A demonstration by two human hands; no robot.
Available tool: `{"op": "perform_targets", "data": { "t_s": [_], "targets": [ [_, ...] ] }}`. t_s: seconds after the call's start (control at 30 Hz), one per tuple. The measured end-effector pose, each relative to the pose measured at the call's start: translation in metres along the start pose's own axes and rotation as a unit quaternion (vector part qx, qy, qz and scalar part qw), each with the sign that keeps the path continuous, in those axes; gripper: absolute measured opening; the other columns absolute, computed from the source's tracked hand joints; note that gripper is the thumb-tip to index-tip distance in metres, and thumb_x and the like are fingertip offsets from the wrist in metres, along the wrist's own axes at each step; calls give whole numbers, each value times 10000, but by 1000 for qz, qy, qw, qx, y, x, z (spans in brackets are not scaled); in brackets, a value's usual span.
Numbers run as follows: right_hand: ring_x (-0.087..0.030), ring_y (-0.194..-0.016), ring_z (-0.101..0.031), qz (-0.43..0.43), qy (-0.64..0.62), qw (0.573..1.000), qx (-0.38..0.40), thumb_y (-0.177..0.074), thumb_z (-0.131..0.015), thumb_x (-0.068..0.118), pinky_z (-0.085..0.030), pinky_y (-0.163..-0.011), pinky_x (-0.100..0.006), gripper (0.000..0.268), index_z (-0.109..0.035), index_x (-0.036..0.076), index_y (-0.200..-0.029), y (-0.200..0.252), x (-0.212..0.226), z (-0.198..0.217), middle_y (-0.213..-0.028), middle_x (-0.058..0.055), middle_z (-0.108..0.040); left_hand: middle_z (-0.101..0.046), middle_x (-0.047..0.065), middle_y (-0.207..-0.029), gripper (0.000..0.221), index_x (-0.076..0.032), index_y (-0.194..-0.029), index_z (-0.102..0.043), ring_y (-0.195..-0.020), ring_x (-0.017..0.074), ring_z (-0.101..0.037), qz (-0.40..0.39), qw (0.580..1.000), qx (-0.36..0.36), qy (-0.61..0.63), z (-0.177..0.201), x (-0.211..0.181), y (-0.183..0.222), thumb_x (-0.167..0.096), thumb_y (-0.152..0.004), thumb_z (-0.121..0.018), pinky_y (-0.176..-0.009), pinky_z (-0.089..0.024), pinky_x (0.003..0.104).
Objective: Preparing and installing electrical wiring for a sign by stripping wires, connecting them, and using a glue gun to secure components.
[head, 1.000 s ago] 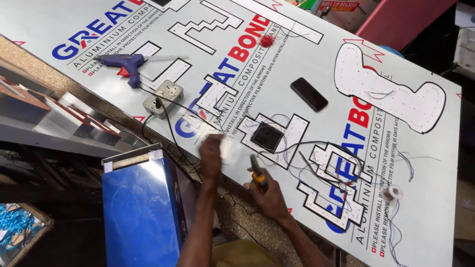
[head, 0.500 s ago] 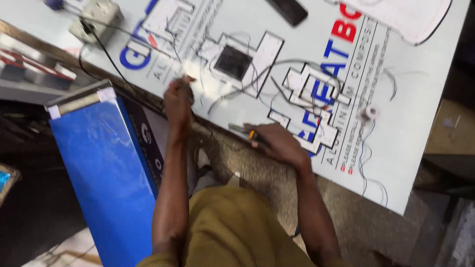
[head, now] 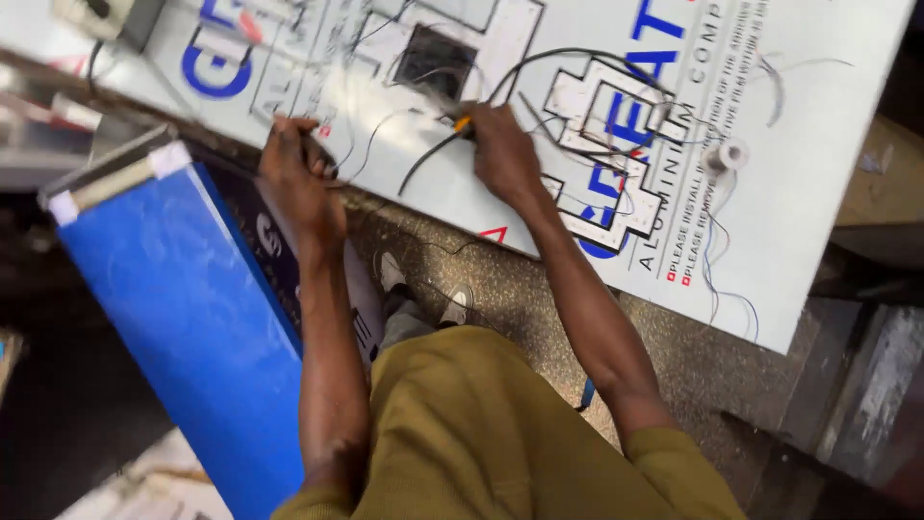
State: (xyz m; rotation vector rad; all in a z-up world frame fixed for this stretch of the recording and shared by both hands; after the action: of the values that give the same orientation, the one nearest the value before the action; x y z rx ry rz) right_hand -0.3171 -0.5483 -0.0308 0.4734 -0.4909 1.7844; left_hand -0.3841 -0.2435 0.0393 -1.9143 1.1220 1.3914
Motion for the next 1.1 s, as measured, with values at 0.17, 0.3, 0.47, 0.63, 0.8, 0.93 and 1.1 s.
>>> {"op": "perform_targets", "data": {
  "t_s": [0.17,0.3,0.47,0.63,0.8,0.93,1.1],
  "targets": [
    [-336,-1266,-681,29,78,997,-9,-959,-745,-26,-679,-862,-538,677,-599,229,-1569,-5,13,-1,-1285,-71,-710,-358,-55,-610,431,-94,-1022,-737,-552,44,-432,37,998,-13,43,32,39,-22,-472,-1178,-601,-566,-399,165],
    [-458,-1206,-703,35,-73,989,-125,-1052,-768,-45,-611,-990,-617,499,-638,109,-1508,10,40,77,-1243,-192,-756,-336,-89,-638,323,-135,-996,-706,-599,30,-430,34,997,-64,19,39,15,-30,-361,-1190,-582,-608,-409,153],
    [-192,-1102,-695,-53,-243,942,-224,-1155,-709,76,-628,-951,-347,200,-588,97,-1312,26,6,194,-1213,-57,-706,-447,-95,-739,361,-162,-971,-714,-662,72,-375,13,996,-58,-71,18,32,-45,-454,-1138,-584,-594,-298,282],
    [-119,-824,-511,-125,-125,975,-137,-1014,-665,-72,-444,-744,-292,427,-576,159,-1362,33,-25,197,-1022,35,-739,-398,-87,-713,331,-175,-956,-701,-684,85,-351,11,991,65,-113,-29,54,-32,-415,-1172,-629,-663,-284,308],
    [-317,-1082,-639,-163,126,976,69,-989,-704,-10,-574,-769,-501,552,-680,229,-1486,43,-70,101,-1197,-137,-695,-660,-48,-906,345,-146,-1016,-789,-861,115,-520,-5,956,183,-228,-51,65,-17,-426,-1160,-648,-774,-418,322],
    [-406,-1148,-589,-62,190,979,36,-844,-712,-71,-550,-667,-566,665,-588,131,-1465,47,-87,75,-1327,-166,-737,-626,-57,-874,330,-147,-994,-771,-800,93,-469,25,962,175,-209,-50,68,-12,-427,-1139,-674,-728,-373,306],
    [-349,-1091,-642,-78,183,980,7,-912,-691,-95,-616,-701,-477,583,-681,101,-1461,47,-85,73,-1227,-131,-692,-594,-60,-877,333,-141,-989,-769,-856,112,-507,2,955,199,-220,-45,76,-6,-399,-1166,-657,-822,-392,331]
  ]
}}
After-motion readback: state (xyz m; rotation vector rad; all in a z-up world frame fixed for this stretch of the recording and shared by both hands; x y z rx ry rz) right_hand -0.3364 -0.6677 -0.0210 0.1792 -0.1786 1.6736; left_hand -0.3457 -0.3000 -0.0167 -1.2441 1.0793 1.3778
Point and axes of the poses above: each hand's wrist, its own y-axis away from the middle knuckle, its own z-axis out of the back of the hand, x = y × z, the point moved 8 cm from there along -y, towards the middle knuckle
